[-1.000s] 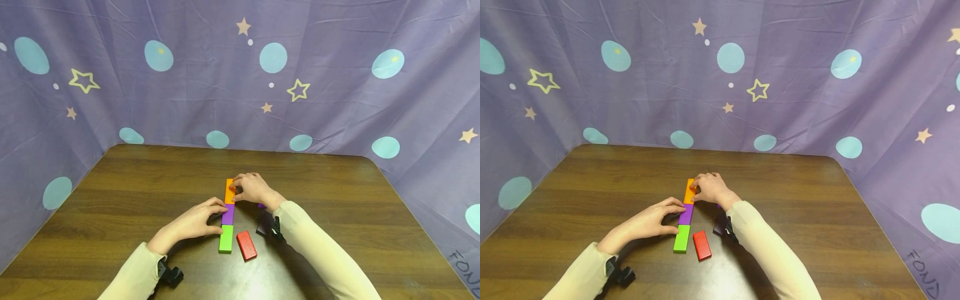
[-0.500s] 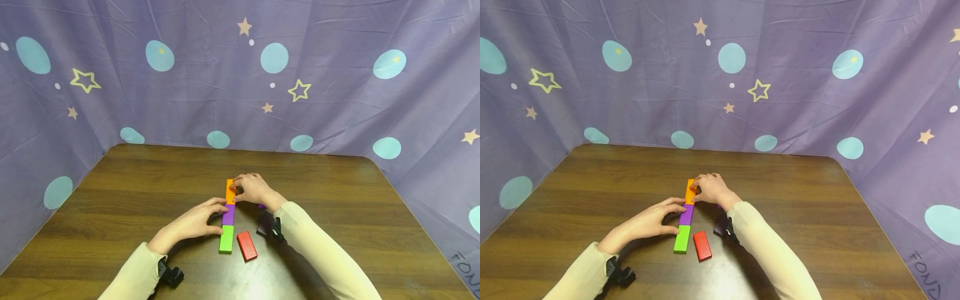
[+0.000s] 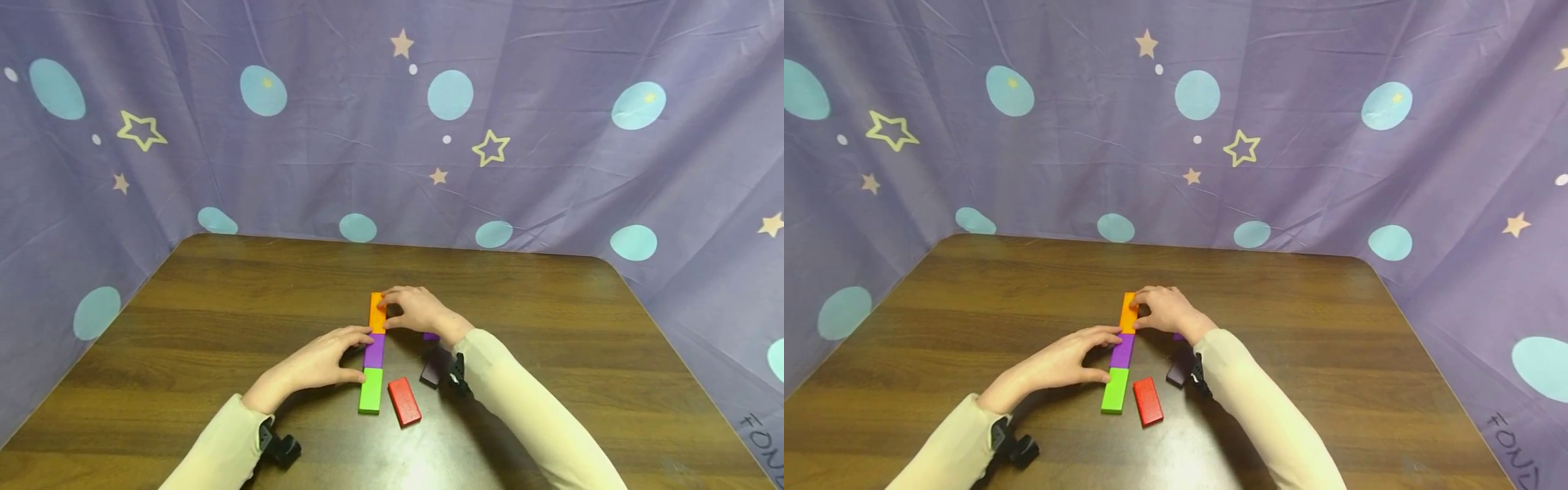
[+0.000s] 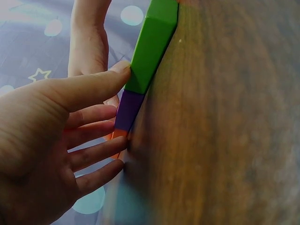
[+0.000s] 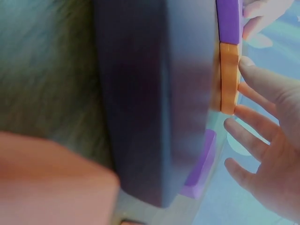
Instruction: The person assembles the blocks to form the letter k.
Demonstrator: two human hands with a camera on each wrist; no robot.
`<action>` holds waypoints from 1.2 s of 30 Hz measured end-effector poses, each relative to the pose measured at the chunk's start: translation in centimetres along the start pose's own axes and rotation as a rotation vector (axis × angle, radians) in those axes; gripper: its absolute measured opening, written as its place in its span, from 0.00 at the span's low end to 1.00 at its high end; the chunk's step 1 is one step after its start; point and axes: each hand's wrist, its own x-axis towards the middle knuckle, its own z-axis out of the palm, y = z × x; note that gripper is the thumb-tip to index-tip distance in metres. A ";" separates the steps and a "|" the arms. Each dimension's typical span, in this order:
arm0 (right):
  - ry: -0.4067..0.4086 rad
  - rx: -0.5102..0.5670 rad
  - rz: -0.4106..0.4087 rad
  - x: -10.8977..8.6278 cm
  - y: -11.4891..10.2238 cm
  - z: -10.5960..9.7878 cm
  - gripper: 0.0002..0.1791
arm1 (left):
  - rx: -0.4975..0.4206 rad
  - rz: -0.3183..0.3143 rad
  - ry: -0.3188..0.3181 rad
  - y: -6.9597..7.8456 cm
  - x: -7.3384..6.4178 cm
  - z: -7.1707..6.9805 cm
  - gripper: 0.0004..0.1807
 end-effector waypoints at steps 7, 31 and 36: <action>0.003 0.023 -0.037 -0.6 0.7 -0.7 0.21 | 0.006 0.005 0.003 -0.1 0.1 0.0 0.36; -0.009 0.096 0.012 -3.9 4.3 -1.8 0.17 | 0.016 -0.012 -0.012 -0.1 0.1 0.1 0.35; -0.029 0.119 -0.005 -4.5 4.7 -1.8 0.15 | 0.014 -0.020 -0.006 -0.1 -0.1 0.1 0.35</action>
